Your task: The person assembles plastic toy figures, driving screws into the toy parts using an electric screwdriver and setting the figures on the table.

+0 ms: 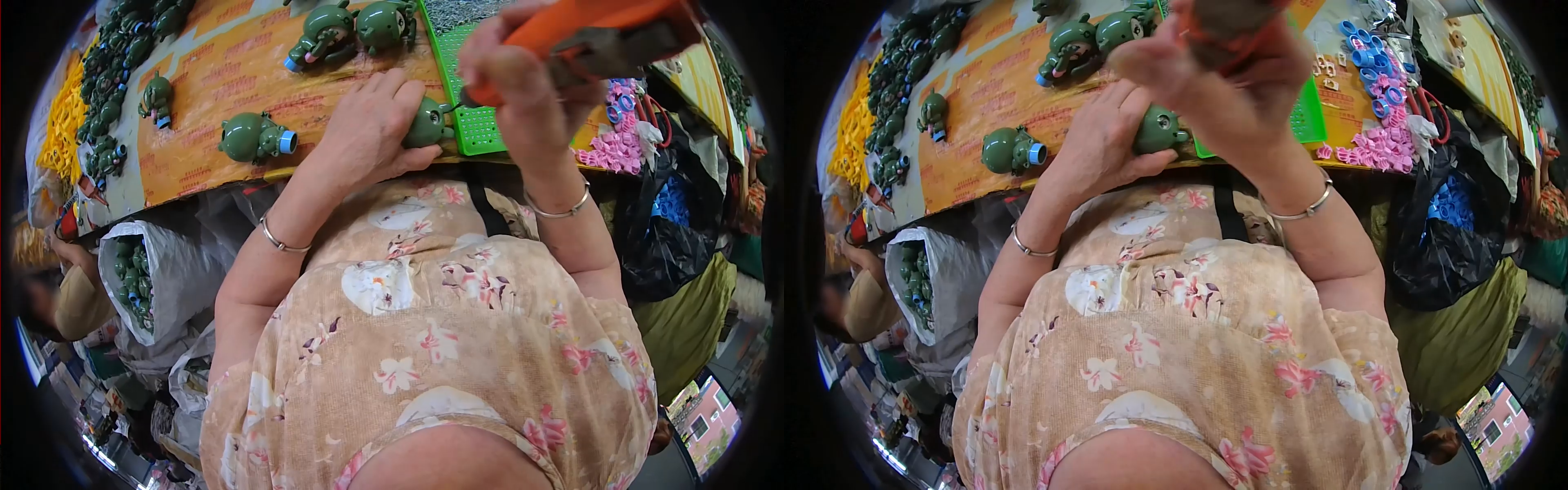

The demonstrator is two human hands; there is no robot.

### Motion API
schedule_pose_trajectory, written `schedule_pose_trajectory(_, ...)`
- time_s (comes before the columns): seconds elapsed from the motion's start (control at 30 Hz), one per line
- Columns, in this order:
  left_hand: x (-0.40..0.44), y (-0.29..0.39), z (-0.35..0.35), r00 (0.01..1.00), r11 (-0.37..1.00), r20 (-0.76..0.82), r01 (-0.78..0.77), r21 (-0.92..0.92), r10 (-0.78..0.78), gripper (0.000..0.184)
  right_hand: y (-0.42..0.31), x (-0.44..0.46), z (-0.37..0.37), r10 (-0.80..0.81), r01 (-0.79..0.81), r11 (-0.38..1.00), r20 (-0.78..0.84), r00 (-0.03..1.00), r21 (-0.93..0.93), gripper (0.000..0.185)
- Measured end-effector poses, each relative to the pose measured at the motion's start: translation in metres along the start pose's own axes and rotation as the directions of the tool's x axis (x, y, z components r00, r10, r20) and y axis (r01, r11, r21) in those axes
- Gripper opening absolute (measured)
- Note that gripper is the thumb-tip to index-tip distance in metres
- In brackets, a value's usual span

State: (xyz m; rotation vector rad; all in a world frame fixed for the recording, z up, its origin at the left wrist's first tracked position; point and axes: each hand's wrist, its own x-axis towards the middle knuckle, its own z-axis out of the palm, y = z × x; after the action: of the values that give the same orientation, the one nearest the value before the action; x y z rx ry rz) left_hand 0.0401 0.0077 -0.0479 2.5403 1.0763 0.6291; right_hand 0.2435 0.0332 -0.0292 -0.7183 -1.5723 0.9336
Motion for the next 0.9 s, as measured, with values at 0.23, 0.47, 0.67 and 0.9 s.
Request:
schedule_pose_trajectory(0.23,0.001,0.008,-0.011,0.994,0.998,0.097,0.053,-0.044,-0.049,0.062,-0.029,0.019,-0.041,-0.187,0.245,0.961,-0.352,0.917,0.127,0.03)
schedule_pose_trajectory(0.47,0.002,0.008,-0.006,0.998,0.999,0.05,0.042,-0.026,-0.04,0.056,-0.01,0.001,-0.045,-0.101,0.133,0.99,-0.429,0.898,0.046,0.026)
schedule_pose_trajectory(0.67,0.001,0.008,-0.005,0.998,0.999,0.043,0.049,-0.019,-0.049,0.058,-0.001,-0.002,-0.044,-0.108,0.146,0.988,-0.426,0.898,0.057,0.021)
schedule_pose_trajectory(0.9,-0.001,0.007,-0.003,0.998,0.999,0.022,0.053,-0.006,-0.053,0.062,-0.01,-0.007,-0.049,-0.107,0.119,0.993,-0.401,0.91,0.006,0.038)
